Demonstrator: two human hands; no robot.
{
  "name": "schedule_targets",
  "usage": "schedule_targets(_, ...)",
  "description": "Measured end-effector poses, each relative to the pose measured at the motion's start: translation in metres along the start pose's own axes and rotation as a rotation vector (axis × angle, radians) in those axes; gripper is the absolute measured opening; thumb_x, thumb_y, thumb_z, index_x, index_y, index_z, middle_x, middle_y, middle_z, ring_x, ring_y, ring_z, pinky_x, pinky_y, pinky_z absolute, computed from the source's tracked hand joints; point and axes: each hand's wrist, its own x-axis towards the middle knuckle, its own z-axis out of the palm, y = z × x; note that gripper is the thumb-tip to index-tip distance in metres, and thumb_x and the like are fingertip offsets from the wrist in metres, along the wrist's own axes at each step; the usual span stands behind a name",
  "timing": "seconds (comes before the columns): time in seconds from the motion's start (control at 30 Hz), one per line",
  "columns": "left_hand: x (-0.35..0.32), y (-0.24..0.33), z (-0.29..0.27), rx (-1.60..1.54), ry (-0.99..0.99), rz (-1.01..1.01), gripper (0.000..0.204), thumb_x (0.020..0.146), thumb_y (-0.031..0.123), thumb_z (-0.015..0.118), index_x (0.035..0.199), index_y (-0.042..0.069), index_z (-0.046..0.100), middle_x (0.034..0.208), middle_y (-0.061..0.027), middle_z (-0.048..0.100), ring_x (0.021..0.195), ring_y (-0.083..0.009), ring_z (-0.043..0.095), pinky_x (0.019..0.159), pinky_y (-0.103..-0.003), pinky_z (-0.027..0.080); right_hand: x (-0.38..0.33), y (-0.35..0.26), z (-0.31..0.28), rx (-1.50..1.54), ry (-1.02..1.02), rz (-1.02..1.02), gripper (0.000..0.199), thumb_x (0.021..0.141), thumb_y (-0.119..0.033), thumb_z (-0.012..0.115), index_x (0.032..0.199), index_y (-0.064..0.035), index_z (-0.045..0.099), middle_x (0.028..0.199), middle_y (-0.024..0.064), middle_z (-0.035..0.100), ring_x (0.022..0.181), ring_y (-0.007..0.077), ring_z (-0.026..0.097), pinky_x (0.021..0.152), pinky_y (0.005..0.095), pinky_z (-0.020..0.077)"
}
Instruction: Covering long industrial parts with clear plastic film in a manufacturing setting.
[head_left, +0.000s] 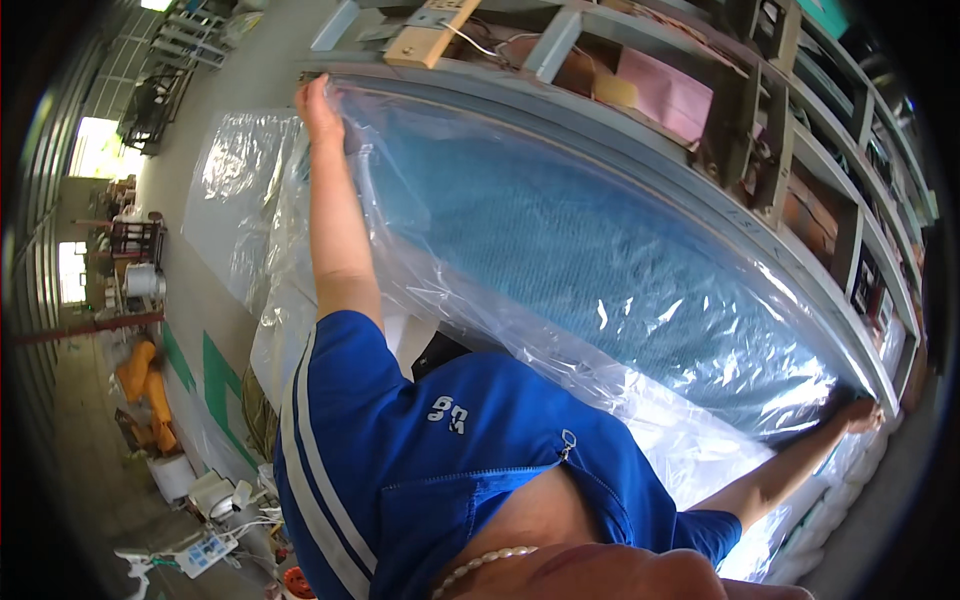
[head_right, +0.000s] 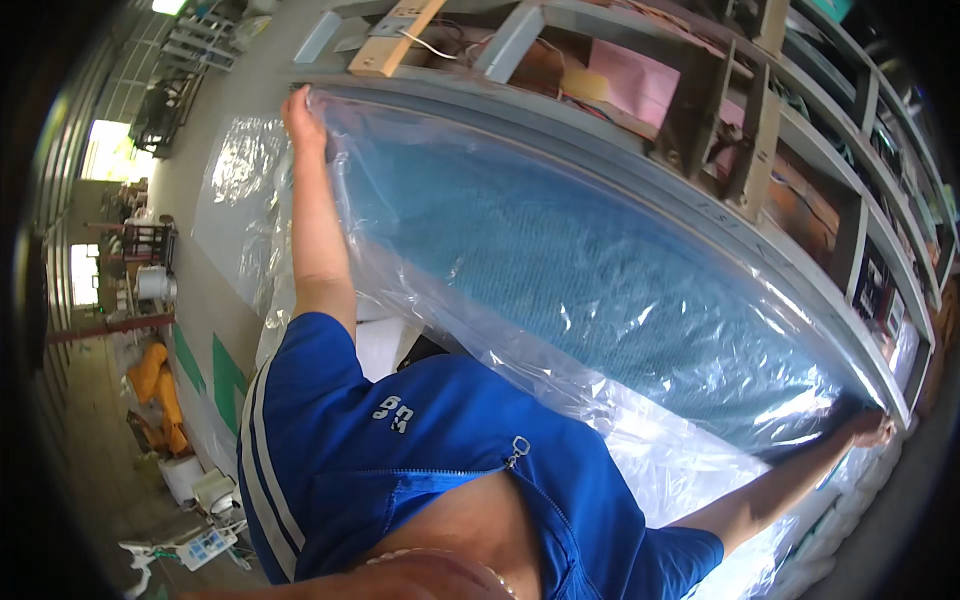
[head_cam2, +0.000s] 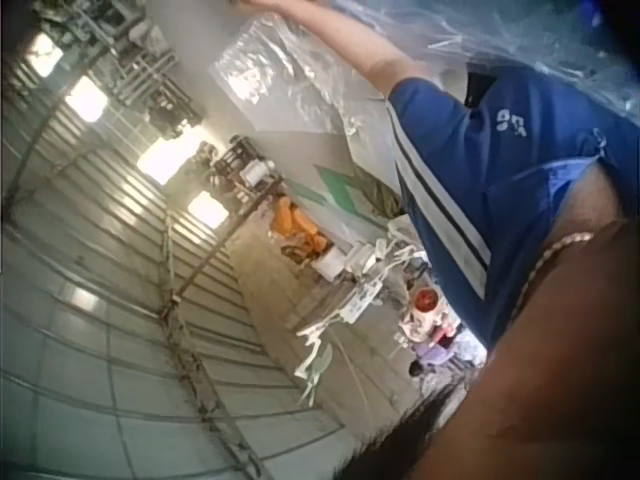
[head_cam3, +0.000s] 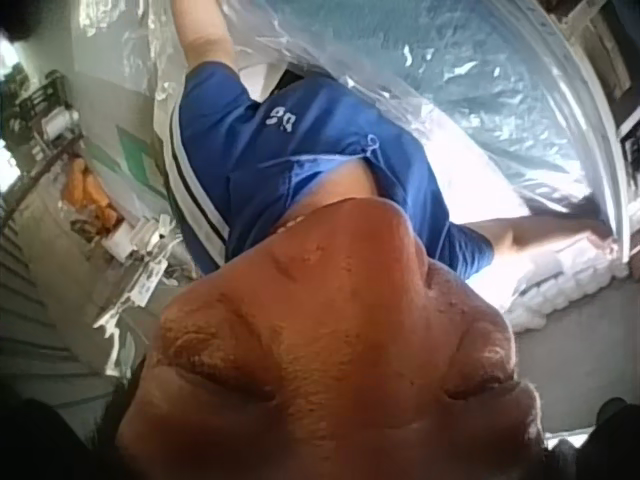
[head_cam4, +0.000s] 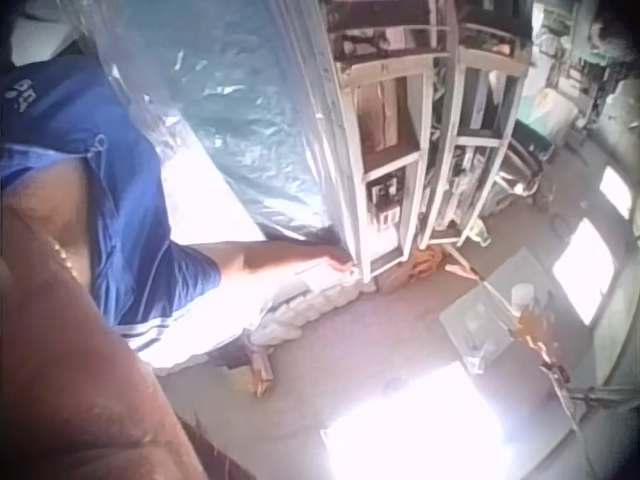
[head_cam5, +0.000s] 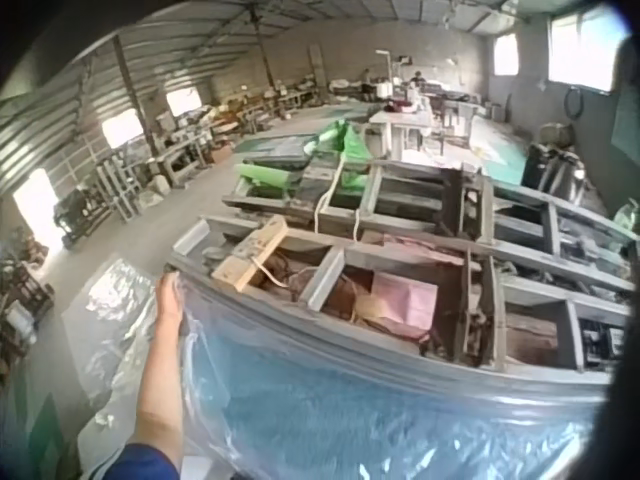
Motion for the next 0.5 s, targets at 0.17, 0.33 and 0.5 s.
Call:
schedule_targets(0.17,-0.002,0.011,-0.02,0.032,0.066,0.144,0.025,0.072,0.018,0.068,0.08,0.004,0.05,0.081,-0.0067,0.053,0.072,-0.0165,0.053,0.06,-0.032,0.045,0.015,-0.067,-0.083,0.986,-0.069,0.883,0.042,0.081,-0.038,0.042,0.098,-0.0043,0.062,0.096,0.0174,0.06,0.089,0.0334,0.06,0.077,0.045,0.0462)
schedule_targets(0.33,0.016,0.007,-0.007,0.739,-0.014,0.296,0.023,0.075,0.026,0.068,0.081,0.006,0.058,0.072,-0.0009,0.054,0.067,-0.0141,0.051,0.065,-0.029,0.042,0.012,0.032,-0.057,1.34,-0.618,0.22,0.038,0.081,-0.018,0.055,0.116,-0.0047,0.053,0.096,0.0154,0.062,0.086,0.0294,0.059,0.072,0.0409,0.0473)
schedule_targets(0.5,-0.012,0.044,-0.013,0.701,-0.23,0.126,0.02,0.081,0.028,0.065,0.082,0.008,0.061,0.069,0.0045,0.054,0.063,-0.0091,0.048,0.062,-0.024,0.04,-0.038,0.122,-0.082,2.09,-0.473,0.48,0.042,0.089,-0.024,0.054,0.123,-0.0002,0.049,0.121,0.0079,0.052,0.114,0.0161,0.046,0.095,0.029,0.0349)
